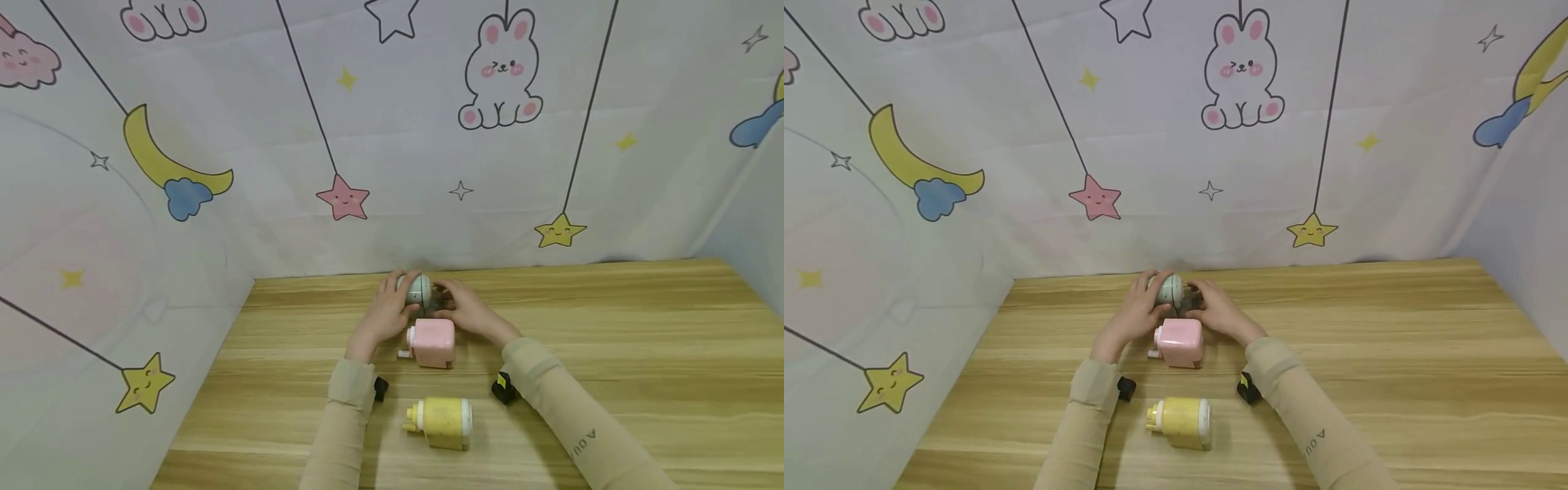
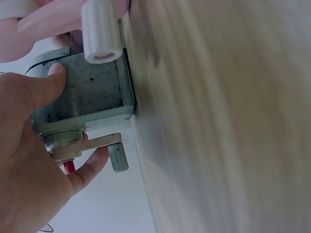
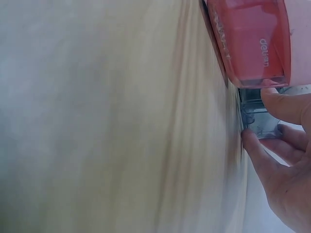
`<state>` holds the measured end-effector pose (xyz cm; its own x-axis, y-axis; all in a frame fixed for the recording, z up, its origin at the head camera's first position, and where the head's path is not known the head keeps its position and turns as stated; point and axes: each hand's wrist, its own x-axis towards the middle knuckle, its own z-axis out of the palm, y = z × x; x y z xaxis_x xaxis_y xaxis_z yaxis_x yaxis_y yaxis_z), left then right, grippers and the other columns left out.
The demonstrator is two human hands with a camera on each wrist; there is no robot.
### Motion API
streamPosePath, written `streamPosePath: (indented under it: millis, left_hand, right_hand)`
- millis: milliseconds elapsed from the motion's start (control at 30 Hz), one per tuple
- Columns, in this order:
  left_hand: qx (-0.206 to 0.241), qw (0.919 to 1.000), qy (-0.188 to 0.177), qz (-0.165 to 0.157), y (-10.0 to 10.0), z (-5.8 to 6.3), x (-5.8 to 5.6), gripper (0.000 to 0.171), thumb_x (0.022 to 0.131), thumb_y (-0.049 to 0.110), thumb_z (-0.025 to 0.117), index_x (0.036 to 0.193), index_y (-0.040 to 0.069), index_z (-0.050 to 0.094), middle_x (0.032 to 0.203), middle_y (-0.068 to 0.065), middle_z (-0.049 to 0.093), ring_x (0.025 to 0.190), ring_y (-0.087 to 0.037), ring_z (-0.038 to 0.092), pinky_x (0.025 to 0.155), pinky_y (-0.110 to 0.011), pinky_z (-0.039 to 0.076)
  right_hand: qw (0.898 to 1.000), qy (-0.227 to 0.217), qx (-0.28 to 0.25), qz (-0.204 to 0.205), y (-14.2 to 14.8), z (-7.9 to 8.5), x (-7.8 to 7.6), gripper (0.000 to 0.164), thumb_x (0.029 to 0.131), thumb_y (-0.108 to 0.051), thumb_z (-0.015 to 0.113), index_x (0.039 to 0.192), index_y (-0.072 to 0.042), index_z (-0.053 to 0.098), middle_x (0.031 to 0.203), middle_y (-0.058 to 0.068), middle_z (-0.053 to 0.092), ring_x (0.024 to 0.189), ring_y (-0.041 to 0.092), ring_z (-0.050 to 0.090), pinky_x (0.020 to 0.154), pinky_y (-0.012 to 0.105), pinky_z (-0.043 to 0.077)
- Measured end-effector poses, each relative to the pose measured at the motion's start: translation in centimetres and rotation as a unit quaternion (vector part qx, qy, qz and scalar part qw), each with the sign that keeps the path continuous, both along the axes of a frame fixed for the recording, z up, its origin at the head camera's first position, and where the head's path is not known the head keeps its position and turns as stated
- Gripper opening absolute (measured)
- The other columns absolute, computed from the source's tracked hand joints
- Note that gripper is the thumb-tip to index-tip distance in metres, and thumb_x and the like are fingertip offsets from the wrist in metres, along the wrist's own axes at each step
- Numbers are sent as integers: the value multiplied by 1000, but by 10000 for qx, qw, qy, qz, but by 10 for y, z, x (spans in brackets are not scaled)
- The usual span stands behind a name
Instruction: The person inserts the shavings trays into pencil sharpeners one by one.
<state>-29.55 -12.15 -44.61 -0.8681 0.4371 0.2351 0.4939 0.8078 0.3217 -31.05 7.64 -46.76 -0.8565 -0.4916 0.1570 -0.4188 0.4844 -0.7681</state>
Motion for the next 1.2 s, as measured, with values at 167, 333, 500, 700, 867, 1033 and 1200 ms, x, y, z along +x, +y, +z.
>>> streamPosePath:
  millis: [167,333,500,700,867,1033,1200]
  left_hand:
    - [19,10000,-59,-8,0,1,1,61,87,24,56,140,21,24,135,-18,30,118,-33,28,94,-56,36]
    - [51,10000,-60,16,0,2,1,61,88,24,55,140,21,24,135,-18,30,119,-33,28,96,-56,35]
    - [-8,10000,-5,-25,-1,1,0,61,88,24,55,140,22,24,135,-18,30,119,-33,28,96,-55,35]
    - [45,9999,85,-83,-1,0,0,61,87,24,56,139,21,24,135,-17,30,118,-33,29,95,-55,36]
    - [41,9999,99,-100,-2,0,1,61,87,24,56,140,21,24,136,-17,30,120,-32,28,96,-54,36]
    - [42,9999,56,-94,-2,1,2,62,87,24,56,140,22,24,136,-17,30,120,-32,28,97,-54,36]
    - [17,9999,80,-110,-3,1,2,61,88,24,55,140,21,24,136,-17,30,120,-32,28,96,-54,36]
  right_hand:
    - [10000,-28,52,-6,-3,0,-1,63,80,-13,66,135,-5,35,124,20,46,107,29,47,86,46,48]
    - [10000,-7,-7,-29,-5,-2,-5,63,79,-12,67,134,-5,37,124,19,47,105,28,48,85,46,49]
    - [10000,-40,-30,-71,-7,-3,-6,65,78,-13,68,134,-5,37,126,18,48,106,27,49,88,48,46]
    - [9998,-139,-108,-67,-9,-3,-7,65,77,-15,69,133,-4,38,127,17,48,106,27,49,89,48,45]
    - [9997,-166,-201,-7,-11,-3,-7,66,77,-13,69,133,-3,37,127,19,47,106,27,49,89,48,46]
    - [9996,-104,-251,70,-13,-3,-7,66,76,-11,69,133,-2,37,127,20,48,105,28,50,89,49,45]
    - [9996,-76,-280,74,-15,-2,-7,71,75,-12,71,135,-3,34,125,20,49,105,28,50,88,50,46]
